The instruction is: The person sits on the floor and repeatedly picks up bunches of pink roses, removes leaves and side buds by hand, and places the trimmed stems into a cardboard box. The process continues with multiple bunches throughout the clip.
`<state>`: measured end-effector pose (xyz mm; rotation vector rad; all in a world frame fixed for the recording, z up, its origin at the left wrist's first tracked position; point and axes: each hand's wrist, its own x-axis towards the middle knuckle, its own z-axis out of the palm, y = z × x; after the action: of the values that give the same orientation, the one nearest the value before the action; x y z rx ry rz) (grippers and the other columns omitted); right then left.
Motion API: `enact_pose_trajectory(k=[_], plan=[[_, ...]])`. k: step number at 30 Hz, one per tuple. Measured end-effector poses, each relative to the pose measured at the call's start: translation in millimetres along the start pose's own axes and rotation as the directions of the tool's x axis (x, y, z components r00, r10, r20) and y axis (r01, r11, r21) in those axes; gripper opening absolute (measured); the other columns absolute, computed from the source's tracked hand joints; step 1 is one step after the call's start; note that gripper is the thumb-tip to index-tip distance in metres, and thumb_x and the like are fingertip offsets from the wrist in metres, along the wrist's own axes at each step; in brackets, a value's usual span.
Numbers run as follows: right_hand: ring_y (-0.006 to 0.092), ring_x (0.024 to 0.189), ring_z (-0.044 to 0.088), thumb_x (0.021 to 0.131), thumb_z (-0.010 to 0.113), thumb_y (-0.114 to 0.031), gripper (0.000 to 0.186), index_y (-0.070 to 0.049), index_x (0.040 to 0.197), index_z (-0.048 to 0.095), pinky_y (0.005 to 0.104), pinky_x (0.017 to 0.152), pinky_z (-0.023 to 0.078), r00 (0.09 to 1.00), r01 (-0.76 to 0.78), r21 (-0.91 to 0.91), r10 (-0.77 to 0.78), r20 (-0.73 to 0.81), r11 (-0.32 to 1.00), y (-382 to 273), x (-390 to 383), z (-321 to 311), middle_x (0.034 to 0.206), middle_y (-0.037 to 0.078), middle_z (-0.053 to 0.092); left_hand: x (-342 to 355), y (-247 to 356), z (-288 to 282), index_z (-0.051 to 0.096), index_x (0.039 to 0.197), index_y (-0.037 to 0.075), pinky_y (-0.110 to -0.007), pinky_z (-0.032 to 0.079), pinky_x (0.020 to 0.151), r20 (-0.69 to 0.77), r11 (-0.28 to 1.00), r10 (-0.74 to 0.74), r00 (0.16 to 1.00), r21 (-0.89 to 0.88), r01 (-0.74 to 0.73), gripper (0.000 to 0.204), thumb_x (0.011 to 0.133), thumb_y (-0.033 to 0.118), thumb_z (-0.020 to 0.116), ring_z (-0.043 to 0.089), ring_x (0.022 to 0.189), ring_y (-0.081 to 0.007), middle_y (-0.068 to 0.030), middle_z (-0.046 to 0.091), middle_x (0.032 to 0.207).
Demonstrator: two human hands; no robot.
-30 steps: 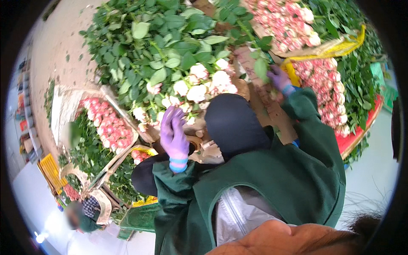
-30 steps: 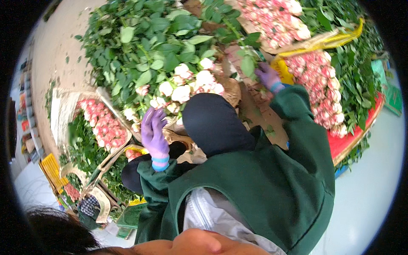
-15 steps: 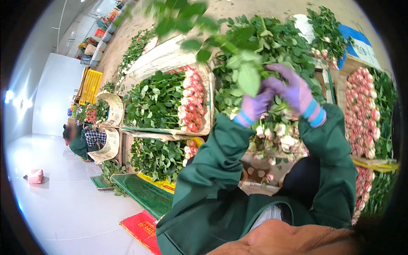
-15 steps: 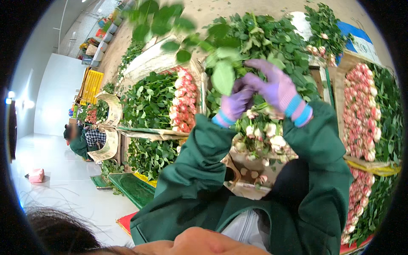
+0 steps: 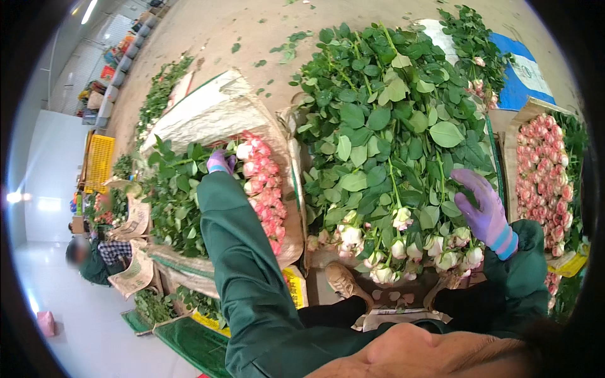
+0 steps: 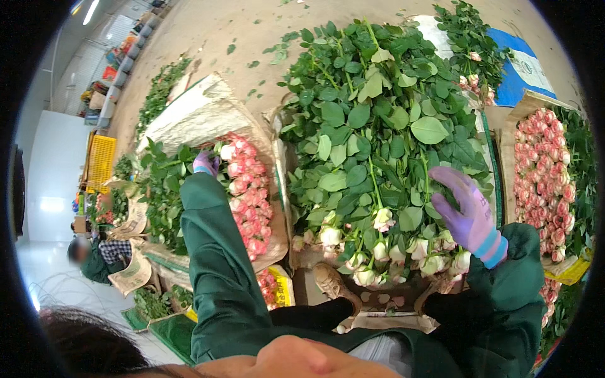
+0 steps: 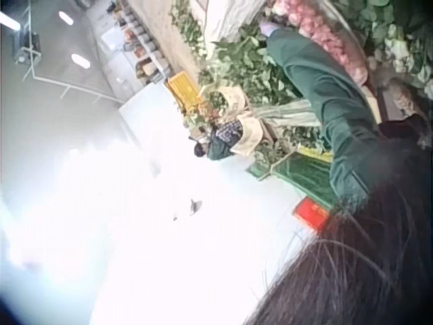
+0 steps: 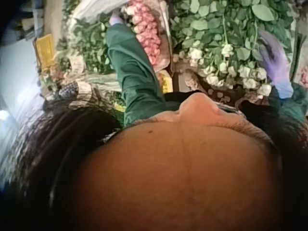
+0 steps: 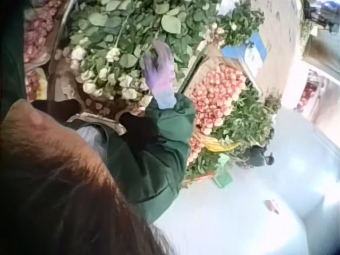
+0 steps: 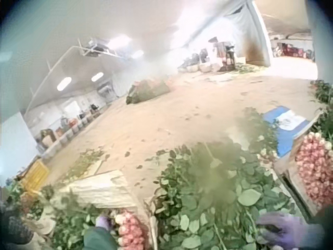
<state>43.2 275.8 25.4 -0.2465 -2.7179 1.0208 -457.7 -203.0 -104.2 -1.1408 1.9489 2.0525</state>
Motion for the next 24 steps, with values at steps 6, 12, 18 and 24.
enact_pose_trajectory(k=[6,12,18,24], plan=[[0.0304,0.120,0.056,0.089,0.061,-0.006,0.035,-0.003,0.124,0.060,0.0370,0.104,0.042,0.964,-0.264,0.063,0.262,0.040,0.962,21,2,12,0.127,0.015,0.060,55,-44,17,0.058,0.081,0.005,-0.030,0.043,0.041,0.152,0.956,-0.012,0.988,0.291,-0.034,0.022,0.095,0.020,0.051,0.051,0.044,-0.0208,-0.0087,0.060,0.064],[0.0323,0.118,0.057,0.089,0.061,-0.007,0.035,-0.003,0.123,0.060,0.0382,0.102,0.043,0.978,-0.190,0.008,0.188,0.093,0.982,13,10,19,0.126,0.016,0.060,97,-44,4,0.069,0.111,0.011,-0.036,0.055,0.081,0.714,-0.850,0.006,0.701,0.373,-0.373,0.038,0.078,0.029,0.069,0.068,0.100,-0.0263,-0.0139,0.070,0.108],[0.0329,0.114,0.058,0.089,0.061,-0.009,0.032,-0.003,0.120,0.062,0.0392,0.100,0.044,0.980,-0.177,-0.012,0.177,0.090,0.984,12,8,16,0.122,0.016,0.062,104,-60,20,0.070,0.102,0.006,-0.043,0.055,0.079,0.509,-0.302,0.325,0.797,0.855,-0.423,0.027,0.085,0.026,0.062,0.067,0.098,-0.0341,-0.0190,0.069,0.105],[0.0305,0.107,0.060,0.086,0.067,-0.009,0.031,-0.008,0.117,0.064,0.0389,0.091,0.049,0.998,-0.040,-0.017,0.041,0.043,0.999,13,-3,12,0.114,0.013,0.065,59,-72,19,0.069,0.099,-0.003,-0.045,0.054,0.080,-0.070,0.674,0.487,0.871,0.664,-0.324,0.038,0.079,0.030,0.070,0.068,0.089,-0.0381,-0.0250,0.070,0.097]])
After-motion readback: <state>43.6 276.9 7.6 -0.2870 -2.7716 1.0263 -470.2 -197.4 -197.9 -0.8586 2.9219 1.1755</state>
